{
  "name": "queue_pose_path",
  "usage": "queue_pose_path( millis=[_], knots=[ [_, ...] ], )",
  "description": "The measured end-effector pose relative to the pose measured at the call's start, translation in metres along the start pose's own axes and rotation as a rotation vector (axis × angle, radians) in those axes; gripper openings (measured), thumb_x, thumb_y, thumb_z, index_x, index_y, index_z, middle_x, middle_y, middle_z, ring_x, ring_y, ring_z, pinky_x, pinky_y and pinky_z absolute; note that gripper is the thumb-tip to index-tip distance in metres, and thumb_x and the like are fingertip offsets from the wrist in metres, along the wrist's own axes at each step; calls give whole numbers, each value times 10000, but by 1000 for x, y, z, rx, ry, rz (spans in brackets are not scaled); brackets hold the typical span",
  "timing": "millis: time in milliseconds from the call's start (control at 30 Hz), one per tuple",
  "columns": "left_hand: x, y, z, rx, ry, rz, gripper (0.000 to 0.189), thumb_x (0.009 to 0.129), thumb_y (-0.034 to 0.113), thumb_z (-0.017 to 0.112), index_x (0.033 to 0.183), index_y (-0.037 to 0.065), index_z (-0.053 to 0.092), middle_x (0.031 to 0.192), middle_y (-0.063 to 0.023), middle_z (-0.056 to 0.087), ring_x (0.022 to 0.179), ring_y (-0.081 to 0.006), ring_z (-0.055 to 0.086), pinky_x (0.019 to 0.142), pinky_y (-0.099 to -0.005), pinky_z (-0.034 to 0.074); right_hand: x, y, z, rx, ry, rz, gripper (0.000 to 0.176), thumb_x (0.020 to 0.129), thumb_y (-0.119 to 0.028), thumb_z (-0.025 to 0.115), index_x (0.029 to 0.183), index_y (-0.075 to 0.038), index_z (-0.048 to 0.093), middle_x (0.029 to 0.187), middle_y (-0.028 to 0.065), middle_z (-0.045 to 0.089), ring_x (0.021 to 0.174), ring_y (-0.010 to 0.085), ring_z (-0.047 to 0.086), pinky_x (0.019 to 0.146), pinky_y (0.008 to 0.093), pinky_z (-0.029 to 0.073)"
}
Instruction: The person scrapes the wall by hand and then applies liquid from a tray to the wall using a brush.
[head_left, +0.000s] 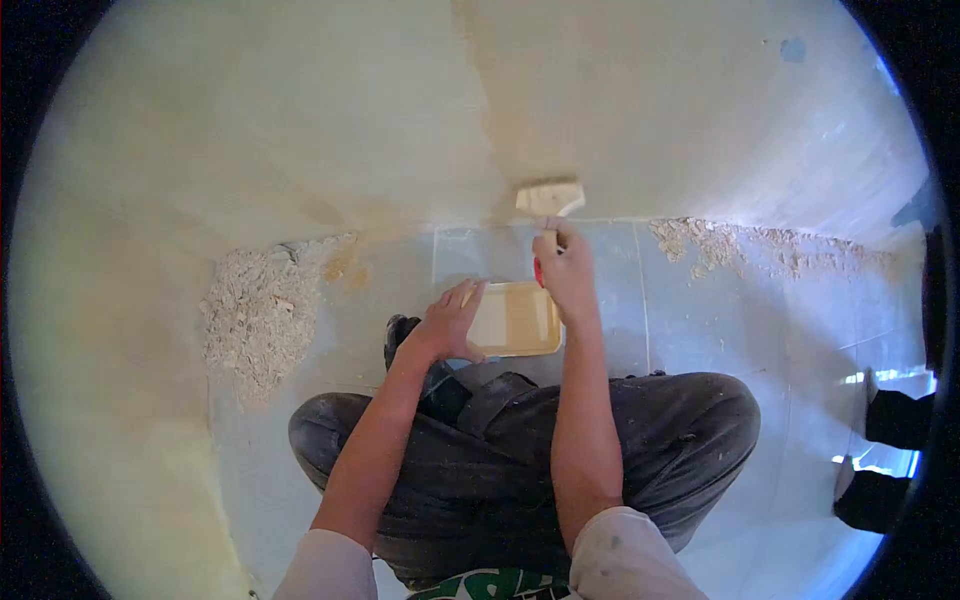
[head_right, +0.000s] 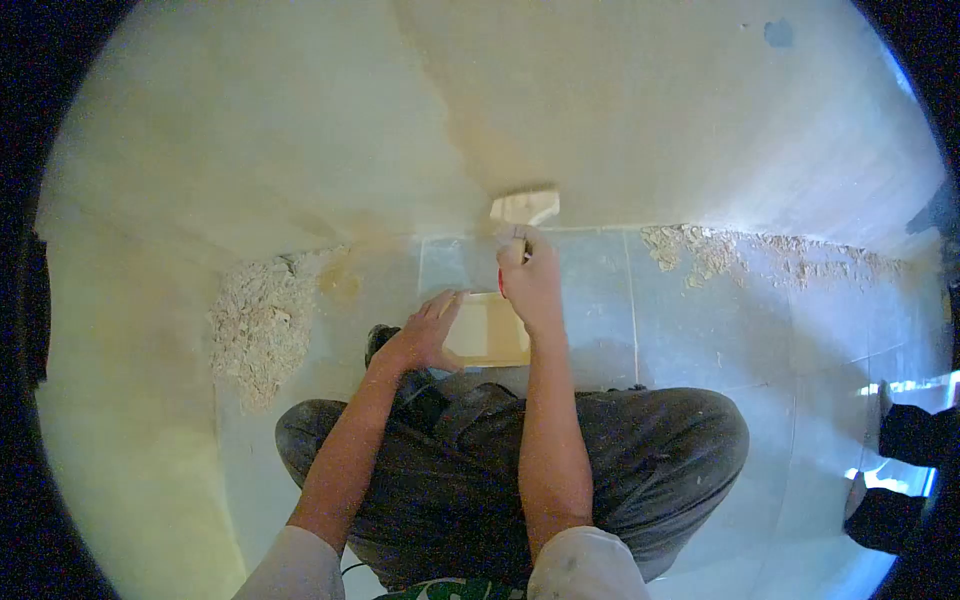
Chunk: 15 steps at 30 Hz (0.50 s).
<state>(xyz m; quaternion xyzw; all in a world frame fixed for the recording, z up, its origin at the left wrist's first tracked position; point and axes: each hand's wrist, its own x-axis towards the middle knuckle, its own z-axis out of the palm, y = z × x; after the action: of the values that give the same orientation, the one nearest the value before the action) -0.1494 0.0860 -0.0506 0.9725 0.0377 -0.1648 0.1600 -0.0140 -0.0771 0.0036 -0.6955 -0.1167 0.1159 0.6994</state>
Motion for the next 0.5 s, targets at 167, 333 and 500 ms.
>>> queue_pose_path(
  millis=[167,333,500],
  knots=[
    [4,-5,7,2,13,-10,1334,482,428,887,1515,123,100,1516,-206,222,1360,-407,297,1098,-508,300,-17,-78,-21,47,-68,-212,177,879,-96,564,1029,-17,616,795,49,601,645,93,534,552,280,441],
    [4,-9,11,0,28,40,1332,491,453,878,1514,106,97,1515,-229,210,1364,-418,289,1105,-497,292,-18,-86,-23,254,-136,-273,119,950,-148,559,1010,-52,600,770,15,552,646,62,510,528,227,420],
    [2,-4,5,-17,4,33,1330,496,449,879,1510,87,98,1512,-235,206,1371,-421,269,1117,-497,272,-4,-41,-6,508,-89,-50,110,972,-193,548,972,-92,592,688,-29,473,506,34,409,401,189,288]
  ],
)
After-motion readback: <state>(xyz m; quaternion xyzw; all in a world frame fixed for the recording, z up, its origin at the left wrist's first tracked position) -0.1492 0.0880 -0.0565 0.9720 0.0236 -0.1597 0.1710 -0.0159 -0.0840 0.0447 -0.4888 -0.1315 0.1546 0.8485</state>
